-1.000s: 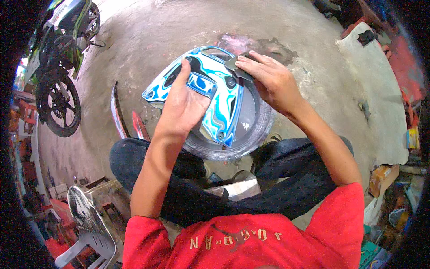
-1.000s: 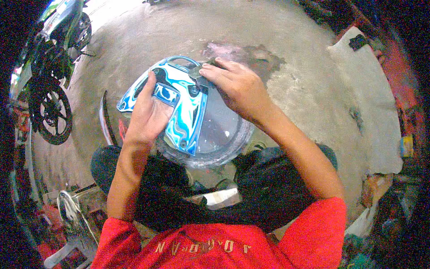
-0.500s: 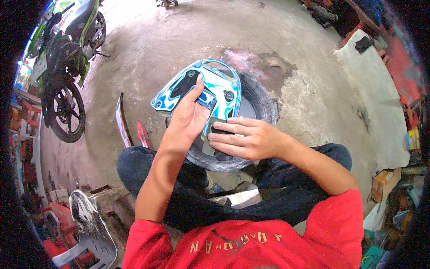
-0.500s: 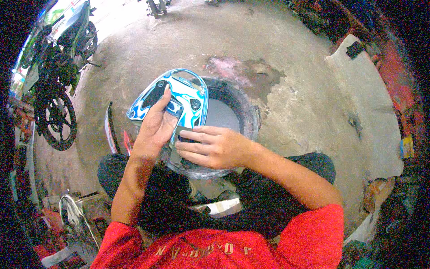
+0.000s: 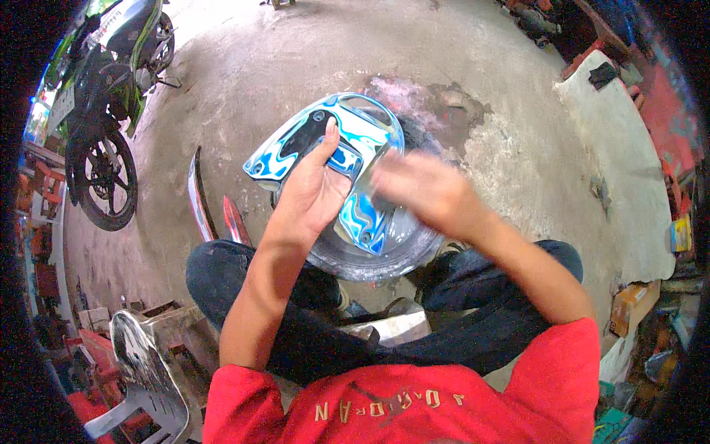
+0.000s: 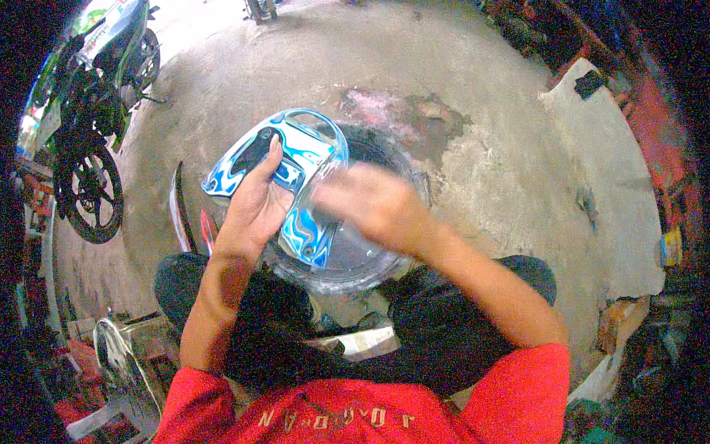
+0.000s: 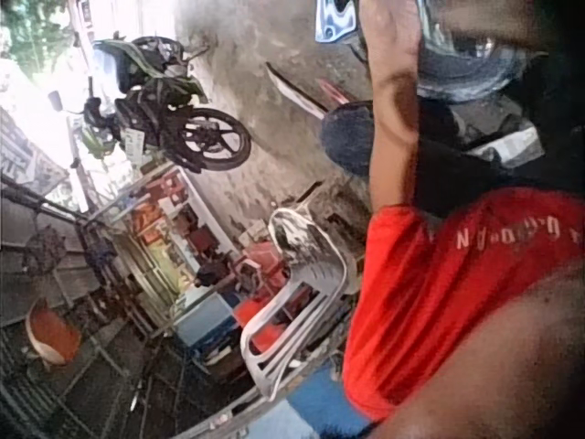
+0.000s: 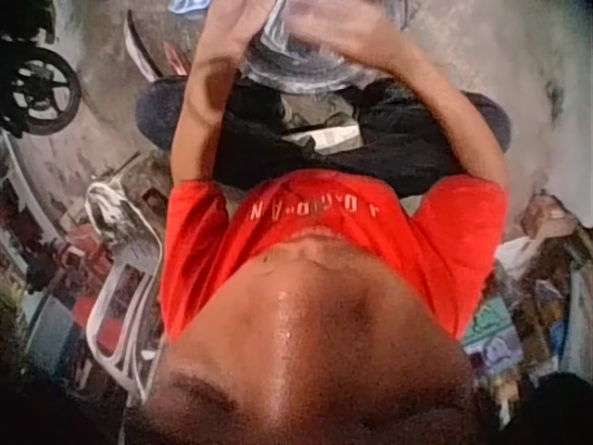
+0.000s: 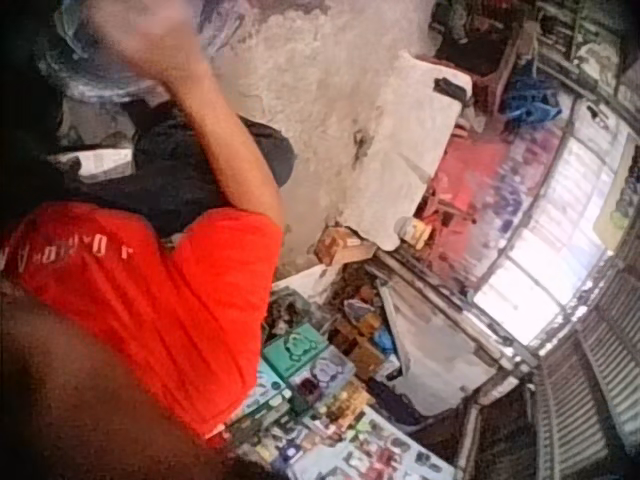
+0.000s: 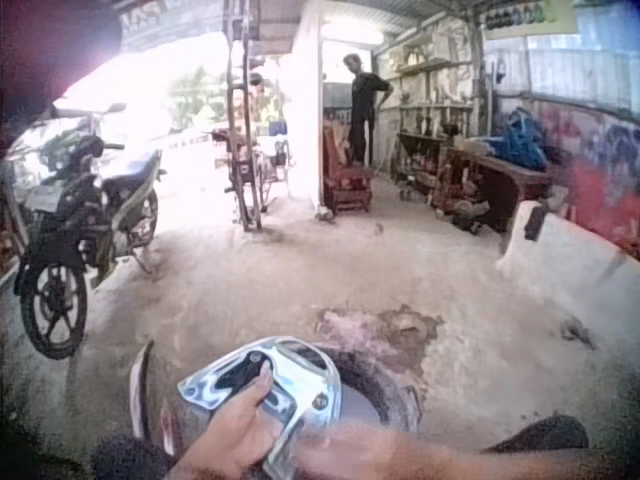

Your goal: The person sands a blue and white motorcycle fairing over a bucket of water using a small piece of sandpaper, dipping the fairing and the paper into the water repeatedly.

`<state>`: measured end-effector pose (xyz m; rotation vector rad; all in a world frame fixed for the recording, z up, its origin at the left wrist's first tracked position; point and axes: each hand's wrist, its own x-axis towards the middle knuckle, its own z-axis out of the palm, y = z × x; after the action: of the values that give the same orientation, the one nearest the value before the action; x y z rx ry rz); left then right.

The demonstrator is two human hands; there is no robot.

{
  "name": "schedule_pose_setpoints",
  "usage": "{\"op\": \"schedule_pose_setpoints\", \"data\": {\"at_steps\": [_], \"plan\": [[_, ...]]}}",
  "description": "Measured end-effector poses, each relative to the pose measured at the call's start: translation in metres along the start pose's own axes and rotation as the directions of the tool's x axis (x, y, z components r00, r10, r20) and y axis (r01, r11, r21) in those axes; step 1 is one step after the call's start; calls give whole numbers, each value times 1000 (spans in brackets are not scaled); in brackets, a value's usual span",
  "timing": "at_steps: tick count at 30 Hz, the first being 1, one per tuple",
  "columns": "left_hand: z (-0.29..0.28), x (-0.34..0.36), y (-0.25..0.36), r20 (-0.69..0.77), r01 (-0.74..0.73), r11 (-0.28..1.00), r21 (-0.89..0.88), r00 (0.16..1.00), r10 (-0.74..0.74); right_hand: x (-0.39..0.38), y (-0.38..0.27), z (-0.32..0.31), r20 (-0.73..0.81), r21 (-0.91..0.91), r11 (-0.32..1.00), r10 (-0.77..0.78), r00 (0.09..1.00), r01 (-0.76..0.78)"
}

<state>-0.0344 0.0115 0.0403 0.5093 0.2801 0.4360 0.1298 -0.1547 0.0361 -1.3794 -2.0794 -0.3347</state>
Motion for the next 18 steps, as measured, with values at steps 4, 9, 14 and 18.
{"op": "schedule_pose_setpoints", "data": {"at_steps": [4, 9, 14, 18], "plan": [[0, 5, -3, -80, -26, 1000, -3, 996, 26, 7, 0, -15, 87, 55, 987, -156, 984, 152], [-10, 4, 5, -73, 17, 997, -70, 997, -22, -3, -10, 5, -27, 79, 996, -42, 999, 44], [-4, 6, -2, -106, -26, 999, -47, 994, 21, 12, 24, -16, -49, -88, 995, 51, 998, -55], [-4, 1, 2, -97, -43, 998, -44, 995, 39, 3, -17, 4, 1, 60, 990, -129, 992, 129]]}}
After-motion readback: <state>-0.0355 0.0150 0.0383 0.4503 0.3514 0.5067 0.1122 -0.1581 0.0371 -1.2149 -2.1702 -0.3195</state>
